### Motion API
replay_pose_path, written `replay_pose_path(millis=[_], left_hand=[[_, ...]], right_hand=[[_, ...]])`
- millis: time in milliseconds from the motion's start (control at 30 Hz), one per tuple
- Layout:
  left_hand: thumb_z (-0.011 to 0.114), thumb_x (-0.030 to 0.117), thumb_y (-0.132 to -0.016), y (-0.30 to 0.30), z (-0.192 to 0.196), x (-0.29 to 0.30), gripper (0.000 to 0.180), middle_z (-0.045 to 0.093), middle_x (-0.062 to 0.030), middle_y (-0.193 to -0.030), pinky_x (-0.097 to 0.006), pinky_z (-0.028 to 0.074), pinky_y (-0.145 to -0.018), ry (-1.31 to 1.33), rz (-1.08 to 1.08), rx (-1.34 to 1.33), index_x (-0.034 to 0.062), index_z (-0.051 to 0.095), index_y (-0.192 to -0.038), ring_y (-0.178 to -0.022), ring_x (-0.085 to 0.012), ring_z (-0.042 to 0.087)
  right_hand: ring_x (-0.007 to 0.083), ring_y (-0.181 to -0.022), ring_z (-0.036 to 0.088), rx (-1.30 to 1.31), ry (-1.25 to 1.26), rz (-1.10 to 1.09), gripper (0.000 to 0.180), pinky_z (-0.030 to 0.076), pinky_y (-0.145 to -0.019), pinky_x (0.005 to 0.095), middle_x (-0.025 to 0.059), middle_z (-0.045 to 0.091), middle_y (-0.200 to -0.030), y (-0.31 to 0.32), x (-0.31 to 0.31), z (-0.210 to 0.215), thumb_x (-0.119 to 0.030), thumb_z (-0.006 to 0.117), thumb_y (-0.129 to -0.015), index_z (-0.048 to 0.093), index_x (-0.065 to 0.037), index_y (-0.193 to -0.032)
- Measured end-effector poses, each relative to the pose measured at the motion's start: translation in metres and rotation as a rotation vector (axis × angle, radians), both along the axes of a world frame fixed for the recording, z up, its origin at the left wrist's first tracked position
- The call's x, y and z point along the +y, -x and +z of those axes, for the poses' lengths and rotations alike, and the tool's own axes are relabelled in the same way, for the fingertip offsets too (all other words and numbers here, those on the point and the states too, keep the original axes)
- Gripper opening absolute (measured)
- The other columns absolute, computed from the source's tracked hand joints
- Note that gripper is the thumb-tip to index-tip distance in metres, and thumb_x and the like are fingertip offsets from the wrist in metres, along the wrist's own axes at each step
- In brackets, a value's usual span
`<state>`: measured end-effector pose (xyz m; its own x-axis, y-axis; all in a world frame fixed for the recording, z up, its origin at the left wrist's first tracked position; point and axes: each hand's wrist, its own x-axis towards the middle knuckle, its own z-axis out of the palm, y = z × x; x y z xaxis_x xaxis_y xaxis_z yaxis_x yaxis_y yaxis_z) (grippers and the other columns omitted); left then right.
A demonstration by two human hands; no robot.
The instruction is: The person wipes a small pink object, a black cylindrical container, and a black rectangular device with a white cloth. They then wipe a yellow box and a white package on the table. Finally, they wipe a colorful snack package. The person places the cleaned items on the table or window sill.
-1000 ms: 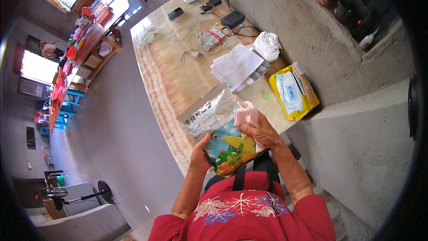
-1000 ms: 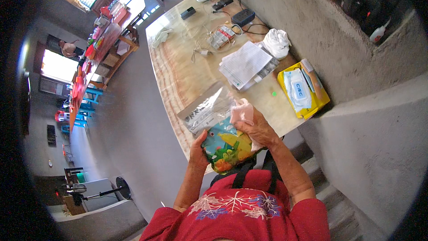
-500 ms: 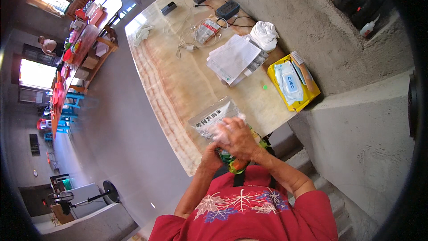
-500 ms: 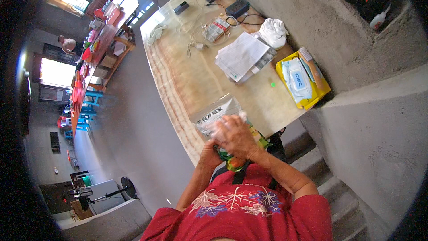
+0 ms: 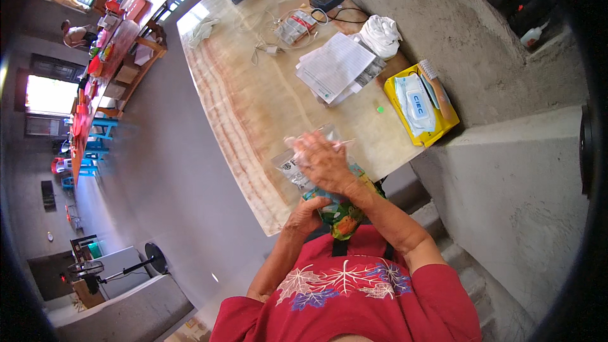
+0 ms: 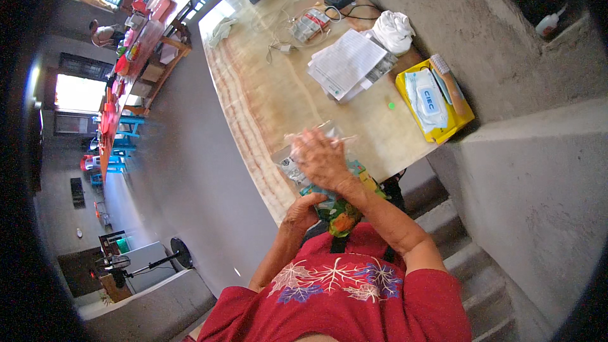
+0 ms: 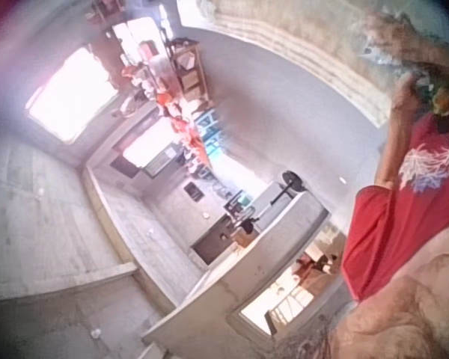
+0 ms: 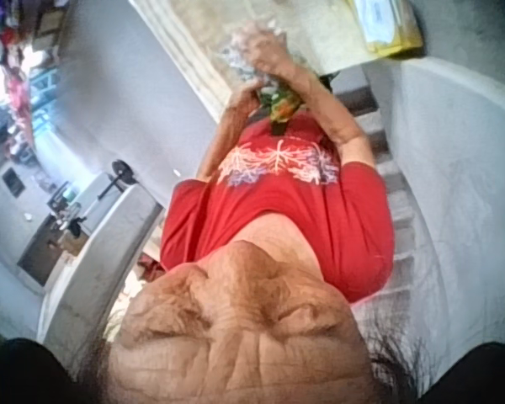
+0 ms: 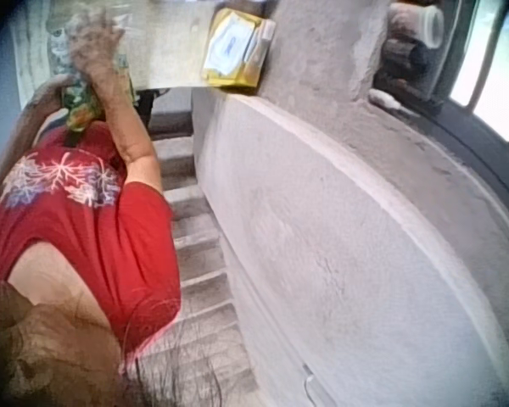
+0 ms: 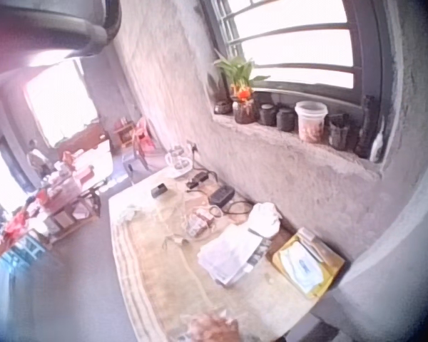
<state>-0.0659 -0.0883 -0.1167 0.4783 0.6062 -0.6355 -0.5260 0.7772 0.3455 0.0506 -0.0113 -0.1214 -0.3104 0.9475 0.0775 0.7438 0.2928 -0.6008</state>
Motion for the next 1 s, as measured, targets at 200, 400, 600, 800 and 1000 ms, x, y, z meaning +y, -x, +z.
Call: replay_pose_path(millis=[200, 400, 600, 800, 1000], left_hand=[[0.066, 0.012, -0.076, -0.002, -0.018, -0.003, 0.052, 0.054, -0.0112, -0.118, -0.04, 0.04, -0.098, 0.041, 0.278, -0.128, 0.0038, 0.046, -0.123, -0.11, -0.0254, 0.051], [0.053, -0.003, -0.072, 0.001, -0.002, 0.003, 0.049, 0.056, -0.0135, -0.113, -0.043, 0.046, -0.092, -0.013, 0.305, 0.013, 0.0, 0.046, -0.12, -0.102, -0.0287, 0.057], [0.052, -0.001, -0.074, -0.01, 0.012, 0.011, 0.046, 0.057, -0.0135, -0.112, -0.041, 0.045, -0.093, -0.035, 0.284, 0.002, -0.0009, 0.046, -0.119, -0.102, -0.0284, 0.057], [0.052, 0.002, -0.075, -0.007, -0.03, 0.021, 0.039, 0.058, -0.0137, -0.112, -0.041, 0.046, -0.09, -0.001, 0.385, -0.093, 0.0004, 0.049, -0.115, -0.099, -0.028, 0.058], [0.051, 0.002, -0.072, -0.022, -0.012, 0.03, 0.045, 0.059, -0.0143, -0.111, -0.044, 0.044, -0.095, -0.07, 0.339, -0.037, -0.0008, 0.049, -0.116, -0.103, -0.0289, 0.057]], right_hand=[[0.0291, -0.127, 0.035, 0.176, 0.089, 0.32, 0.04, 0.026, -0.1, 0.0505, 0.0112, 0.041, -0.135, 0.002, -0.044, 0.022, -0.032, 0.052, -0.085, 0.052, -0.017, -0.122], [0.028, -0.115, 0.047, 0.173, 0.125, -0.326, 0.033, 0.037, -0.093, 0.0416, 0.0114, 0.049, -0.126, -0.062, -0.048, -0.013, -0.029, 0.049, -0.088, 0.054, -0.011, -0.115], [0.032, -0.1, 0.054, 0.243, 0.227, -0.322, 0.029, 0.044, -0.081, 0.0411, 0.0141, 0.053, -0.114, -0.086, -0.045, -0.012, -0.025, 0.051, -0.088, 0.054, -0.006, -0.11], [0.0356, -0.126, 0.033, 0.22, -0.083, -0.084, 0.062, 0.023, -0.104, 0.0476, 0.0164, 0.042, -0.131, -0.049, -0.097, 0.034, -0.024, 0.066, -0.078, 0.039, -0.001, -0.129], [0.0324, -0.118, 0.041, 0.325, -0.188, -0.277, 0.051, 0.031, -0.1, 0.0436, 0.0215, 0.041, -0.123, -0.065, -0.091, 0.001, -0.016, 0.059, -0.083, 0.038, 0.003, -0.126]])
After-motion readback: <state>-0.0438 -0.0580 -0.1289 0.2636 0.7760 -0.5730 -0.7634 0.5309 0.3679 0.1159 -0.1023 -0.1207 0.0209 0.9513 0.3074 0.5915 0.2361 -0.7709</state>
